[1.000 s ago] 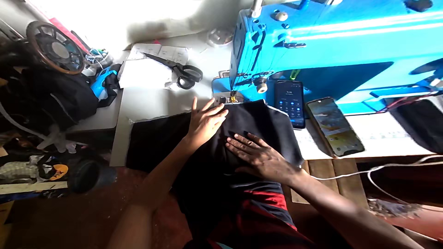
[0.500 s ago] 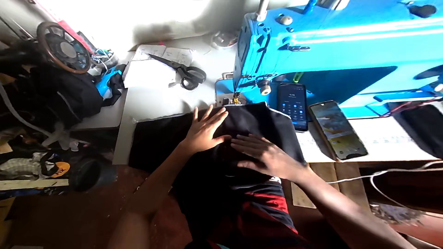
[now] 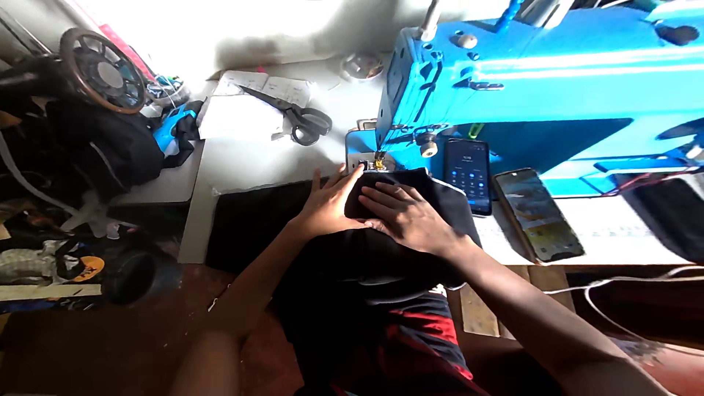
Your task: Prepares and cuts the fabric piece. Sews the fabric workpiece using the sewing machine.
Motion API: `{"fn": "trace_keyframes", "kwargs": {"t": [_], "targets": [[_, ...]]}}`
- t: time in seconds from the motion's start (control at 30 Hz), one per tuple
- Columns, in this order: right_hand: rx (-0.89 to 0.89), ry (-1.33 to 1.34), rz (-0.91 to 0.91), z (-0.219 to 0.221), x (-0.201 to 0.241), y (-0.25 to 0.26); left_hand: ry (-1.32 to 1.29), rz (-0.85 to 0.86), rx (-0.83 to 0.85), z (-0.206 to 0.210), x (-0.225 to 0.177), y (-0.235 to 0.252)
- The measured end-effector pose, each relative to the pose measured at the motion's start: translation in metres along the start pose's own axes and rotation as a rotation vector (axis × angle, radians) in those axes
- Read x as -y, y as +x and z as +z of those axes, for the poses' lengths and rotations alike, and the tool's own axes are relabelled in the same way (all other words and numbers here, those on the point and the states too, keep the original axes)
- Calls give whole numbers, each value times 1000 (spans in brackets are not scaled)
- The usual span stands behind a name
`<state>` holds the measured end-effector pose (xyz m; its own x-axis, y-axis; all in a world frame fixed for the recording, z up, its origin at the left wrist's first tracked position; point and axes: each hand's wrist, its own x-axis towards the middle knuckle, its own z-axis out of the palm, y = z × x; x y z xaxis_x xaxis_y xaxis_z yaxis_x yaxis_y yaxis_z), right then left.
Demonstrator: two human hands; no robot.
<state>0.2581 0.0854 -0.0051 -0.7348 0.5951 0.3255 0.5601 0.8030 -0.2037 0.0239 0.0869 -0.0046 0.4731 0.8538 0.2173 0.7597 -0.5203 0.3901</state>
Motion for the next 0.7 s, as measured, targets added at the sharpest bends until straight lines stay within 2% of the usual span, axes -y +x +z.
{"fn": "trace_keyframes", "kwargs": {"t": [0.17, 0.27, 0.37, 0.43, 0.47, 0.5, 0.53, 0.57, 0.6, 0.63, 0.7], "targets": [[33, 2, 29, 1, -5, 10, -36, -11, 23, -1, 0, 2], [59, 56, 59, -2, -7, 11, 30, -53, -6, -4, -6, -3], [4, 181, 125, -22, 0, -3, -50, -107, -138, -14, -20, -21], [31, 474, 193, -52, 26, -28, -174, -194, -280, -18, -24, -44], [118, 689, 176, -63, 43, -46, -206, -253, -333, -18, -24, -57], [279, 896, 116, -67, 57, -65, -207, -310, -374, -16, -25, -70], [495, 1026, 66, -64, 65, -84, -187, -364, -398, -14, -27, -81], [700, 1046, 65, -55, 68, -102, -159, -407, -413, -13, -29, -91], [822, 977, 152, -43, 66, -118, -128, -434, -431, -13, -31, -98], [855, 838, 323, -30, 60, -135, -100, -456, -453, -13, -33, -103], [722, 485, 703, 4, 44, -162, -92, -488, -493, -15, -42, -110]]}}
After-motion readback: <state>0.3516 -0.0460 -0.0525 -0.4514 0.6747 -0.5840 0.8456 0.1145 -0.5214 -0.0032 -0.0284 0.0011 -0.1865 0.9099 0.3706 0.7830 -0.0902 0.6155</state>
